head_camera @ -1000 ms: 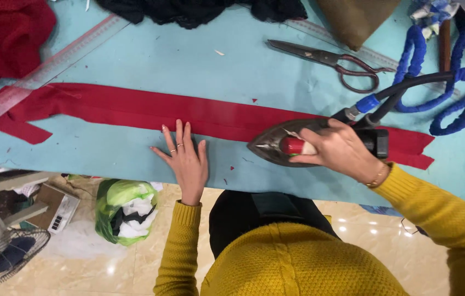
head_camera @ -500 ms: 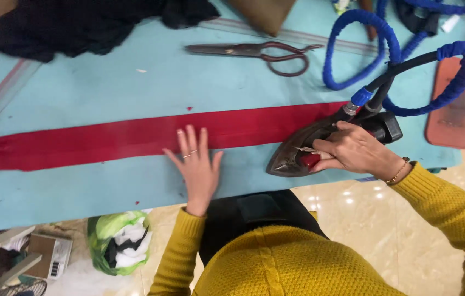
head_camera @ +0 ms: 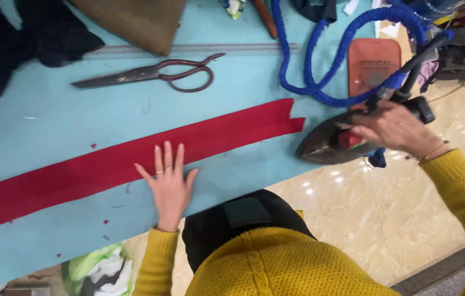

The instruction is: Folding and ironing a long strip of red fabric on a work table

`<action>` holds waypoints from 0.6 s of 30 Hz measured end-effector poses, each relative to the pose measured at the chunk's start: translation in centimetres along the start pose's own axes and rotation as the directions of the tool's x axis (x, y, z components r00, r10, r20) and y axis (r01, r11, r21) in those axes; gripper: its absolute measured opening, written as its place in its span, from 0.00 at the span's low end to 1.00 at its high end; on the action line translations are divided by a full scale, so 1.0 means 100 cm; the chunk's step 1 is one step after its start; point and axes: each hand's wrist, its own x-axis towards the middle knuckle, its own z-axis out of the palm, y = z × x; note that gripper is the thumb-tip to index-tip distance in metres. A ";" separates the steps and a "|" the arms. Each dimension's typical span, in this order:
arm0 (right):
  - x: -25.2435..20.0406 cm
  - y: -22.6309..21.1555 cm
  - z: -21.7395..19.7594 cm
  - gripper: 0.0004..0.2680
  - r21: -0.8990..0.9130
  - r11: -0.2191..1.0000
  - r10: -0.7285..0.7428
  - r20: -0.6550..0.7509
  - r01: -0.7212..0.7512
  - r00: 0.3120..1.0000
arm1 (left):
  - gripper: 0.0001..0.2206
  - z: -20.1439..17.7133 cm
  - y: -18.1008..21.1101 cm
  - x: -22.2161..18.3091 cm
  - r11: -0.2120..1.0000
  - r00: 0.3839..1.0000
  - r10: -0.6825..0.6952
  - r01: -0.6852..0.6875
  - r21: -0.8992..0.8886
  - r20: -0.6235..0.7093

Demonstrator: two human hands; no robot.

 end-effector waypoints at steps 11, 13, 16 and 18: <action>-0.068 0.133 0.065 0.14 -0.175 0.960 0.215 -0.037 -0.218 0.976 | 0.32 0.005 0.024 0.003 0.999 1.000 -0.006 0.007 -0.045 0.010; -0.071 0.137 0.079 0.14 -0.142 0.956 0.251 -0.050 -0.255 0.967 | 0.33 0.021 0.045 0.012 0.997 0.999 -0.031 0.033 -0.075 0.026; -0.071 0.138 0.088 0.15 -0.032 0.954 0.292 -0.113 -0.298 0.950 | 0.34 0.053 0.096 0.042 0.988 0.989 0.145 -0.144 -0.054 0.007; -0.070 0.136 0.087 0.14 0.039 0.941 0.338 -0.202 -0.337 0.919 | 0.33 0.075 0.139 0.074 0.917 0.937 0.348 -0.347 -0.200 -0.028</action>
